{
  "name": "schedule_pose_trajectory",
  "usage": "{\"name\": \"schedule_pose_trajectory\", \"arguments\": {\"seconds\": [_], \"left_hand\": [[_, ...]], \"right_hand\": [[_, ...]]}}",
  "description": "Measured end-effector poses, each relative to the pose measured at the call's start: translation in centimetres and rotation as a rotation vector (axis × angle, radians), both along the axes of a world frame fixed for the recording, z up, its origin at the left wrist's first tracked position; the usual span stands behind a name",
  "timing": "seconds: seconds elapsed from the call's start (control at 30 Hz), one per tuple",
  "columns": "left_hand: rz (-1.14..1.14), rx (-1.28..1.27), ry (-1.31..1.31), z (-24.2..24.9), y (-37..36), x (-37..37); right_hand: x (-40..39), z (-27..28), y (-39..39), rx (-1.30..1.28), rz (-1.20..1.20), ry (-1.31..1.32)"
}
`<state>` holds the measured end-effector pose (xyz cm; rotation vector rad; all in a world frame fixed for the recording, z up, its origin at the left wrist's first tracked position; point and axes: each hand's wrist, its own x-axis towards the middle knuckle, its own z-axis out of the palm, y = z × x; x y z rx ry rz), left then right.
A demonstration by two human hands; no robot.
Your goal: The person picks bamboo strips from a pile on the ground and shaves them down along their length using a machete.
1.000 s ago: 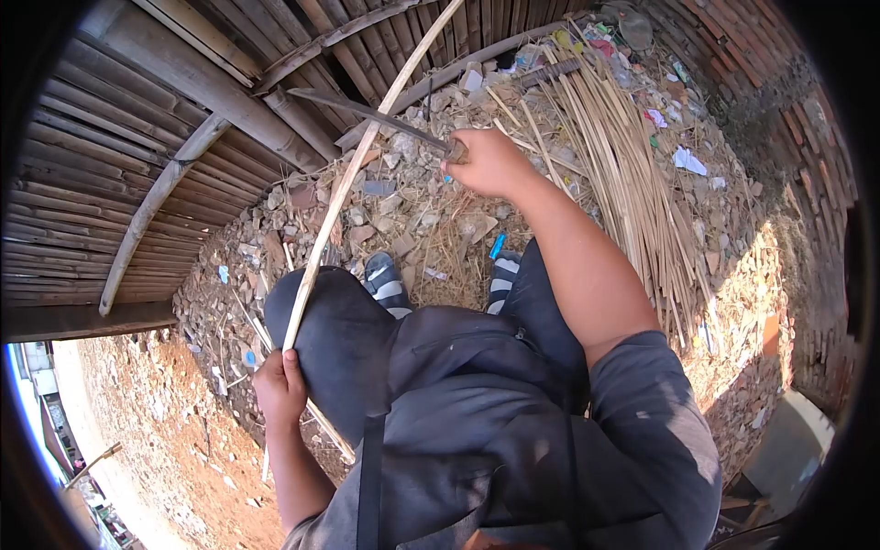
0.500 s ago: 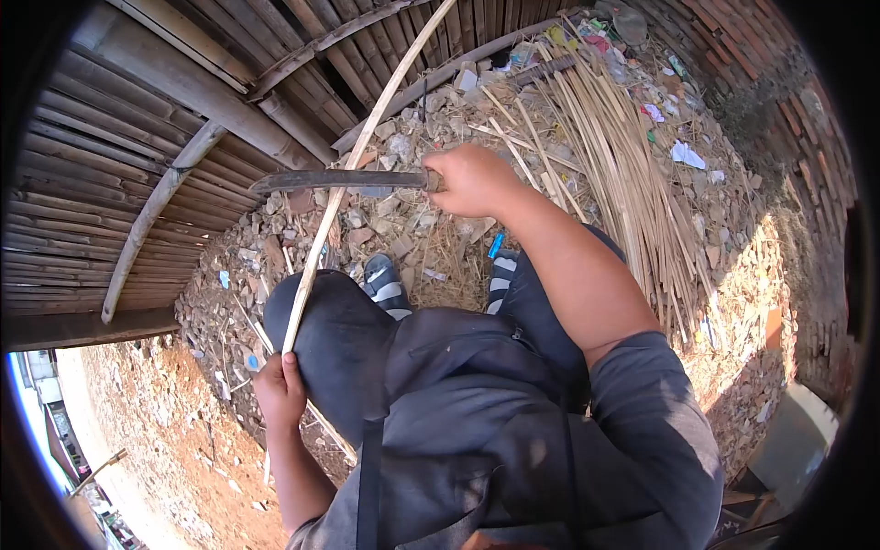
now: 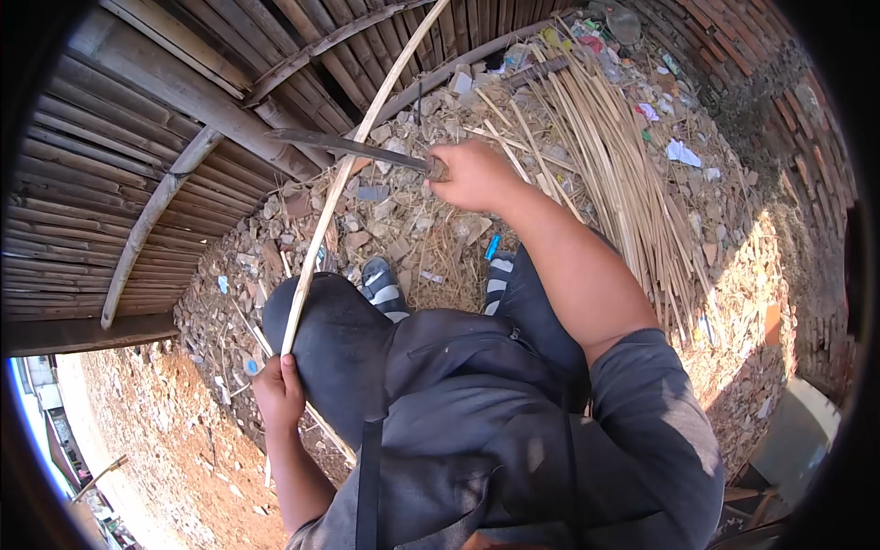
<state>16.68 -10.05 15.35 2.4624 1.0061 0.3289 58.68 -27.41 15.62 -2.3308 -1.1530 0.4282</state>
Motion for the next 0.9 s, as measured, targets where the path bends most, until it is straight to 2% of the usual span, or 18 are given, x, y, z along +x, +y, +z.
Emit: {"name": "schedule_pose_trajectory", "arguments": {"seconds": [0.13, 0.43, 0.53, 0.63, 0.83, 0.9], "left_hand": [[0.001, -0.003, 0.008, 0.1, 0.1, 0.0], [-0.002, -0.006, 0.012, -0.1, 0.1, -0.2], [-0.006, -0.013, 0.001, 0.0, 0.1, -0.1], [-0.004, -0.011, -0.006, -0.2, 0.1, -0.1], [-0.004, 0.012, -0.027, -0.3, 0.1, -0.1], [0.003, 0.014, -0.022, -0.6, 0.2, -0.3]], "right_hand": [[-1.6, -1.1, 0.4, 0.071, 0.166, -0.074], [-0.9, -1.3, 0.2, 0.088, 0.162, -0.126], [0.0, -0.4, -0.1, 0.009, 0.077, -0.070], [0.6, -1.0, -0.4, 0.140, -0.010, -0.070], [-0.5, -0.1, -0.2, 0.078, 0.029, 0.001], [-1.2, 0.0, 0.1, 0.040, 0.086, -0.048]]}}
